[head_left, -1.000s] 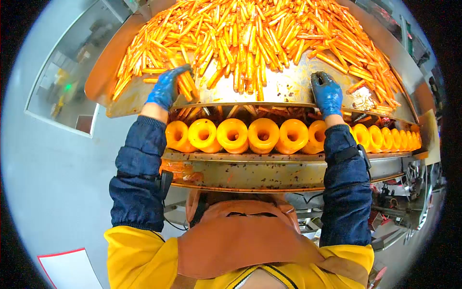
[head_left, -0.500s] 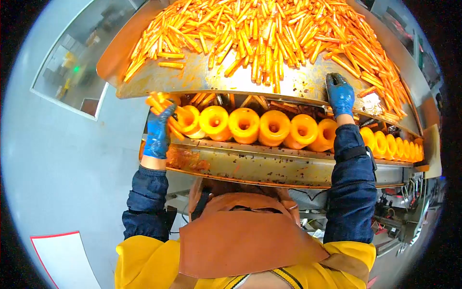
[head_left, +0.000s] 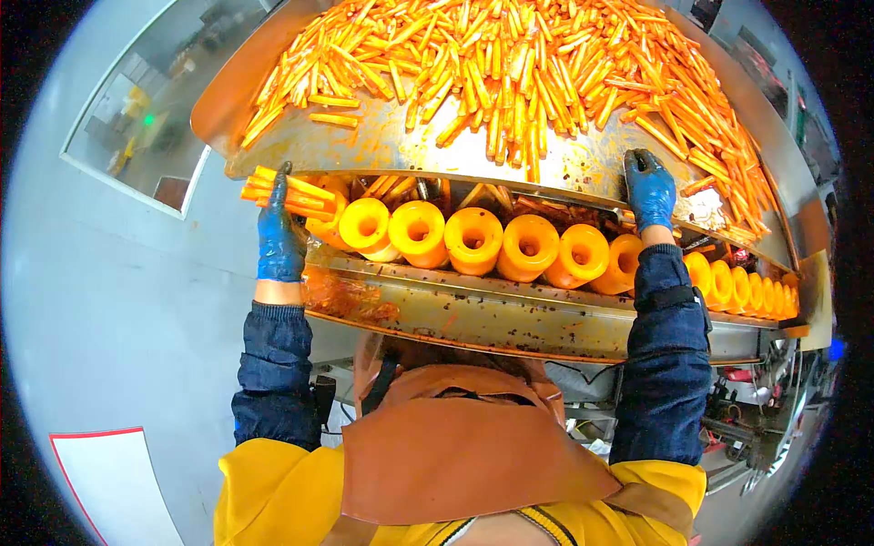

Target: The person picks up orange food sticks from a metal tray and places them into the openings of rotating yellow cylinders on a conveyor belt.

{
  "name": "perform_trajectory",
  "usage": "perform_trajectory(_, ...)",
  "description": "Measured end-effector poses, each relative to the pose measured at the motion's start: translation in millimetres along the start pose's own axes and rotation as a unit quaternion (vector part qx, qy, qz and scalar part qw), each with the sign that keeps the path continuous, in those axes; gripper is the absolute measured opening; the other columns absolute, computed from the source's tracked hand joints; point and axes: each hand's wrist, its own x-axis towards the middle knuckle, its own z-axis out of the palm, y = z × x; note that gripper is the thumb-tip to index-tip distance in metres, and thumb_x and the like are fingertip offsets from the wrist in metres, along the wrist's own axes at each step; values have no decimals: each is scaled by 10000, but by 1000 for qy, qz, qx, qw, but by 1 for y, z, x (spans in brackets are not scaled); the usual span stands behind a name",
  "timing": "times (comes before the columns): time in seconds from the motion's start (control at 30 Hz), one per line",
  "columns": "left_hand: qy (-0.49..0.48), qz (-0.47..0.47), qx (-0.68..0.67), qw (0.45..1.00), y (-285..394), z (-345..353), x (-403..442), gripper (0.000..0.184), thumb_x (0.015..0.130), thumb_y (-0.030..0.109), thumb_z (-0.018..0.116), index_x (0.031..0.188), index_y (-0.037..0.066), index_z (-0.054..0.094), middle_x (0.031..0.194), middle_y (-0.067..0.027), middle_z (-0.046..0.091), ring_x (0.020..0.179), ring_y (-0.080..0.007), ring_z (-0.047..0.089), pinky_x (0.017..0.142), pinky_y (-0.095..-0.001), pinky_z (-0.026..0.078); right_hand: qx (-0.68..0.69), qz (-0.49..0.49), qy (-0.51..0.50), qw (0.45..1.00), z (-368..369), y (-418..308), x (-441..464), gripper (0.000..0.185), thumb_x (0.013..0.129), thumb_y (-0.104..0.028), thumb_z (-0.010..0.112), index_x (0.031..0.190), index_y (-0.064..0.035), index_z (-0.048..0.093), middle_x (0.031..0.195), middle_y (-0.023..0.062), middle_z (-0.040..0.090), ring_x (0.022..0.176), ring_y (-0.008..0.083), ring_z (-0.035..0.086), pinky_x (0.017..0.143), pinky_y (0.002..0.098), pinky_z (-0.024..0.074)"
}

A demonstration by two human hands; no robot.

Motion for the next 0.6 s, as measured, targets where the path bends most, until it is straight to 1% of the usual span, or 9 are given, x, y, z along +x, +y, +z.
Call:
perform_trajectory(0.1,-5,34,85,996,-11,-3,11,399,878,210,599,1237,61,511,1072,-52,581,1000,-176,549,886,-325,445,1,2,-10,1000,1,3,0,353,878,-396,475,997,-114,651,1046,161,620,949,350,594,833,427,465)
perform_trajectory(0.17,-4,34,87,996,-19,-4,6,378,863,207,619,1195,47,536,1046,-49,593,961,-171,563,856,-318,455,7,-21,-4,1000,5,7,1,346,872,-398,483,1007,-127,651,1076,159,614,958,349,594,842,425,464)
perform_trajectory(0.27,-18,-25,175,984,-24,0,-4,347,827,183,662,1134,34,596,1018,-41,618,899,-154,583,804,-302,467,-1,-1,-39,999,3,4,3,340,860,-401,498,998,-135,658,1078,158,619,961,343,597,846,416,464)
perform_trajectory(0.37,-111,-33,383,916,-23,4,-13,291,793,184,694,1021,18,623,933,-52,645,802,-150,587,720,-302,468,7,28,-91,995,-8,-6,1,336,849,-399,508,989,-136,665,1053,163,630,960,338,601,849,407,464)
perform_trajectory(0.4,-142,-52,370,917,-20,5,-17,326,821,194,649,1101,33,604,957,-46,634,848,-154,590,779,-289,466,8,26,-90,996,-8,-6,1,336,849,-399,508,989,-136,665,1053,163,630,960,338,601,849,407,464)
perform_trajectory(0.43,-141,-50,370,917,-16,7,-17,326,821,194,649,1101,33,604,957,-46,634,848,-154,590,779,-289,466,3,16,-84,996,-6,-5,2,337,845,-397,511,985,-135,669,1033,164,637,953,336,605,843,406,465)
perform_trajectory(0.5,-48,-36,318,946,-6,14,-18,355,835,206,634,1143,36,589,942,-50,634,844,-164,593,782,-292,470,0,6,-77,997,-1,1,6,337,841,-395,514,982,-133,673,1013,164,644,947,335,608,837,404,467)
perform_trajectory(0.57,-28,-30,263,964,-5,-4,-1,382,857,201,601,1199,40,553,980,-67,621,886,-188,592,803,-320,482,121,25,-87,989,3,8,11,343,834,-395,518,982,-129,675,996,162,650,937,335,612,826,402,468)
perform_trajectory(0.6,-32,-21,159,987,1,-2,-2,371,854,189,610,1189,42,547,1001,-70,606,889,-191,585,791,-332,490,113,20,-58,992,7,9,11,346,826,-401,525,974,-127,676,974,156,655,928,334,615,811,399,471)
